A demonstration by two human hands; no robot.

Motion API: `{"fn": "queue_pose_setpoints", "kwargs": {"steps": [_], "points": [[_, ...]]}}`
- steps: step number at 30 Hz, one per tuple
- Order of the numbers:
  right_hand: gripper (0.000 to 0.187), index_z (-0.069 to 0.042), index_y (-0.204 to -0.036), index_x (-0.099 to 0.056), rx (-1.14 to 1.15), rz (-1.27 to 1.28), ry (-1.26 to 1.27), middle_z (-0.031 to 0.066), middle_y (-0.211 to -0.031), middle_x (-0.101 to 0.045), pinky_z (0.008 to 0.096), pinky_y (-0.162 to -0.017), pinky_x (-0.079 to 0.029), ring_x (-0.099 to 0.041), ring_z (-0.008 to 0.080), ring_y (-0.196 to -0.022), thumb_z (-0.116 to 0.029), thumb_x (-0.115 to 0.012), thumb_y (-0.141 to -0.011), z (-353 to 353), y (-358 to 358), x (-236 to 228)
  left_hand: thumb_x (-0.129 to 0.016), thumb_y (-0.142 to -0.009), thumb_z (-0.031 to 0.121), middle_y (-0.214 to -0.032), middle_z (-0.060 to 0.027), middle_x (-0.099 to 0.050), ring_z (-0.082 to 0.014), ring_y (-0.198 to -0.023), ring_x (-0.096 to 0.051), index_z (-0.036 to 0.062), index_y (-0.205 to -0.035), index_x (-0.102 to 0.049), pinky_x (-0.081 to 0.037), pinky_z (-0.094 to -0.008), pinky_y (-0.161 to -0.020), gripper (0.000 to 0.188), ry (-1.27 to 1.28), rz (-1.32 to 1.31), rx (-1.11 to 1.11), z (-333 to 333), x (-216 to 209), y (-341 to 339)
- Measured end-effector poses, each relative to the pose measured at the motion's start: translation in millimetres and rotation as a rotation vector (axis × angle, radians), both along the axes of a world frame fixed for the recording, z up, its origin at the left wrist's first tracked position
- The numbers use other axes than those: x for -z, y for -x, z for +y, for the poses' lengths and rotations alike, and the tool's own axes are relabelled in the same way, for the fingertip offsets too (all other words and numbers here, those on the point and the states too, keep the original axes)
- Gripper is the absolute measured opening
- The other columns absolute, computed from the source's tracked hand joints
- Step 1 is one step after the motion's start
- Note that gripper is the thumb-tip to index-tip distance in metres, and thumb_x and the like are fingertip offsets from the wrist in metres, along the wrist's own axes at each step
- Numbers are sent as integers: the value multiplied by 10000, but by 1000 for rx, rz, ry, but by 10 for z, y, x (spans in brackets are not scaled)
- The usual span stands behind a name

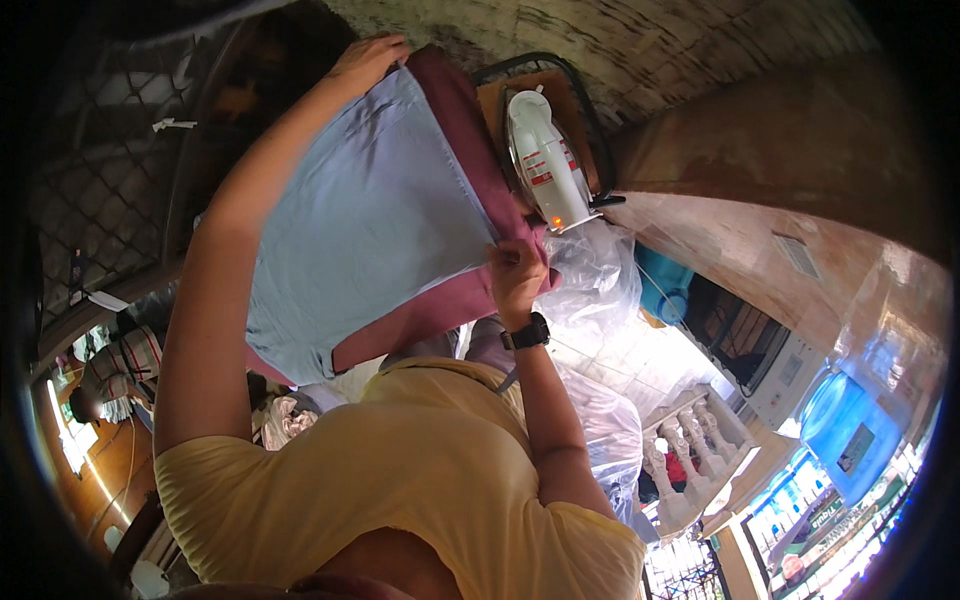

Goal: The person irons a shirt by hand using an iron on an ironing board, smoothing different parts of the fabric and turning the garment over to reach all sides.

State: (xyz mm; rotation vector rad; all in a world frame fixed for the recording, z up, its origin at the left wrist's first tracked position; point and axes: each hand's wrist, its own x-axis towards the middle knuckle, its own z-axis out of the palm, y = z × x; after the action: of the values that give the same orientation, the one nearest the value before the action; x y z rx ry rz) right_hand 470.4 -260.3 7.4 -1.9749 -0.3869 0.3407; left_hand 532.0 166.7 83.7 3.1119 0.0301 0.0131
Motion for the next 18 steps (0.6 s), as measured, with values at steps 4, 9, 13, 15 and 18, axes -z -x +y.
{"fn": "queue_pose_setpoints", "kwargs": {"steps": [4, 9, 13, 15, 18], "points": [[314, -55, -951, -550, 25, -7, 114, 74, -739, -663, 338, -615, -500, -665, 208, -637, -53, -795, -755, -54, -119, -51, -622, -838, 25, -1200, -146, -578, -345, -1073, -617, 102, -1194, -608, -509, -433, -903, 364, 122, -9, -201, -148, 207, 10], [289, -46, -977, -544, -4, -24, 80, 92, -807, -645, 335, -620, -497, -663, 236, -667, -72, -767, -794, -79, -64, -23, -707, -840, 81, -1244, -129, -519, -341, -1207, -504, 63, -1221, -545, -416, -469, -968, 415, 200, -502, -410, -985, 285, 373], [268, -36, -1037, -547, -43, -7, 147, 139, -992, -619, 400, -699, -506, -654, 284, -803, -101, -722, -844, -108, -18, 7, -732, -822, 216, -1401, -135, -447, -384, -1324, -412, 43, -1348, -489, -328, -547, -1071, 604, 357, -289, -371, -2019, 628, 1133], [207, -23, -993, -550, -41, -254, 331, 163, -1009, -597, 427, -720, -504, -628, 333, -861, -44, -694, -846, -68, 17, -97, -698, -842, 369, -1535, -143, -336, -384, -1439, -277, 58, -1445, -416, -227, -592, -1143, 734, 332, -196, -299, -2493, 570, 1303], [258, -11, -1088, -545, -99, -554, 420, 207, -1127, -545, 537, -806, -455, -569, 405, -987, -150, -649, -898, 130, -209, -433, -646, -847, 522, -1625, -131, -212, -364, -1507, -147, 71, -1535, -307, -129, -591, -1191, 889, 325, -102, -322, -2851, 608, 1349]]}}
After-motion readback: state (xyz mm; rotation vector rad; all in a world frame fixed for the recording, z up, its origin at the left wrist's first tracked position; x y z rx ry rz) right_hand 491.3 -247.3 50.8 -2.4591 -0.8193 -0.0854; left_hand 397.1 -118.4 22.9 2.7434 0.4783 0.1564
